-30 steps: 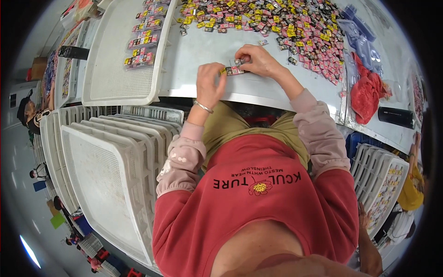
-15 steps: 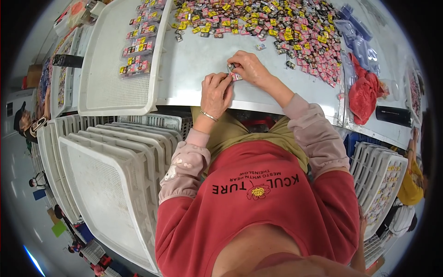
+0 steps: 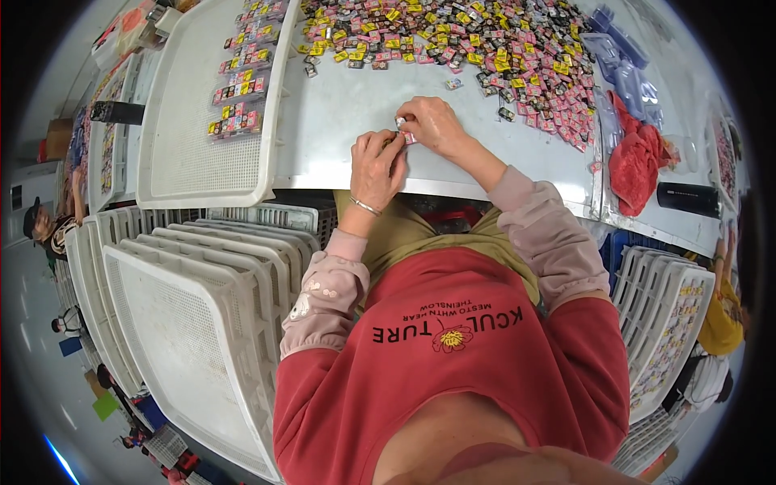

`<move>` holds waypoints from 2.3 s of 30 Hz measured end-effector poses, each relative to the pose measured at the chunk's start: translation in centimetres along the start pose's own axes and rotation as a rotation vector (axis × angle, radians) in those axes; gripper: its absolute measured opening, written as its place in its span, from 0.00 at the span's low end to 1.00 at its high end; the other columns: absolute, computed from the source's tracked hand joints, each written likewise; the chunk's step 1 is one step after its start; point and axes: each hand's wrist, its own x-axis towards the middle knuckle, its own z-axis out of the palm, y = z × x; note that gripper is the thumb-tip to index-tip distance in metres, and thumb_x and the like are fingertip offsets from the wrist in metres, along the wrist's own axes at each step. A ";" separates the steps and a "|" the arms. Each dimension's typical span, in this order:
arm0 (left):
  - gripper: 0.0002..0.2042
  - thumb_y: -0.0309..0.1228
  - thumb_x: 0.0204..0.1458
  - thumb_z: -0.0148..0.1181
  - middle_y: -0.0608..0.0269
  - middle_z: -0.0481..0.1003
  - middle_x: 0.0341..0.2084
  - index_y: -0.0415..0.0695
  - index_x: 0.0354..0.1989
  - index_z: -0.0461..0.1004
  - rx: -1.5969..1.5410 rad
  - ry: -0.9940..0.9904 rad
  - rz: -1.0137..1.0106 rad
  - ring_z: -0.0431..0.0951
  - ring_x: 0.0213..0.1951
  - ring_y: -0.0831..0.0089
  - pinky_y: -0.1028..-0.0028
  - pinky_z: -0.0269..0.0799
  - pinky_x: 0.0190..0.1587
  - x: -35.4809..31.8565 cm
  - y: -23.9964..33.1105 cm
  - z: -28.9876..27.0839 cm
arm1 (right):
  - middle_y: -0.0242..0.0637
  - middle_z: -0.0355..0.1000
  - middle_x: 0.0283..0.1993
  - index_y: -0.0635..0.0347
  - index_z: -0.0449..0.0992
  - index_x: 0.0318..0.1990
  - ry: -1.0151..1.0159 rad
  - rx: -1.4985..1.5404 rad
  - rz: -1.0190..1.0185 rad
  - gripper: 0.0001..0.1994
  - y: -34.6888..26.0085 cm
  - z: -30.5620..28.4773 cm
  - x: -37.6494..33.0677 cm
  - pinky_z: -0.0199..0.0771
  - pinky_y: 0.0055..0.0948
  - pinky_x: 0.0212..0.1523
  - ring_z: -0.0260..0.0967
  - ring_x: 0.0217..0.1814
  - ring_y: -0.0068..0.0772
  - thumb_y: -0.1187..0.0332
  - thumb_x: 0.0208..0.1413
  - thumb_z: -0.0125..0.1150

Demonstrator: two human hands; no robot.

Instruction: Manually sorting and packaging small colorful toy pieces into plastic bags at a factory workstation.

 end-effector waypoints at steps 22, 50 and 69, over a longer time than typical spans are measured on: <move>0.24 0.30 0.46 0.62 0.55 0.67 0.55 0.43 0.55 0.68 0.040 -0.108 0.062 0.64 0.57 0.55 0.58 0.58 0.58 1.8 0.1 -0.2 | 0.38 0.75 0.43 0.68 0.76 0.44 0.270 0.407 0.032 0.11 4.9 -9.7 -5.2 0.69 0.22 0.47 0.71 0.46 0.26 0.81 0.55 0.50; 0.30 0.40 0.57 0.51 0.45 0.53 0.65 0.41 0.66 0.54 0.105 -0.138 -0.072 0.49 0.67 0.49 0.56 0.45 0.66 0.1 -0.1 1.1 | 0.41 0.74 0.37 0.57 0.80 0.38 0.498 -0.203 -0.029 0.09 12.6 -13.4 0.9 0.73 0.40 0.42 0.73 0.43 0.42 0.74 0.49 0.58; 0.14 0.25 0.51 0.56 0.47 0.65 0.55 0.40 0.48 0.75 -0.170 0.113 -0.204 0.66 0.57 0.53 0.63 0.62 0.58 -0.6 -0.9 0.9 | 0.35 0.73 0.41 0.62 0.72 0.47 0.155 1.305 0.300 0.11 9.6 -13.3 -4.7 0.78 0.23 0.41 0.74 0.39 0.24 0.76 0.56 0.57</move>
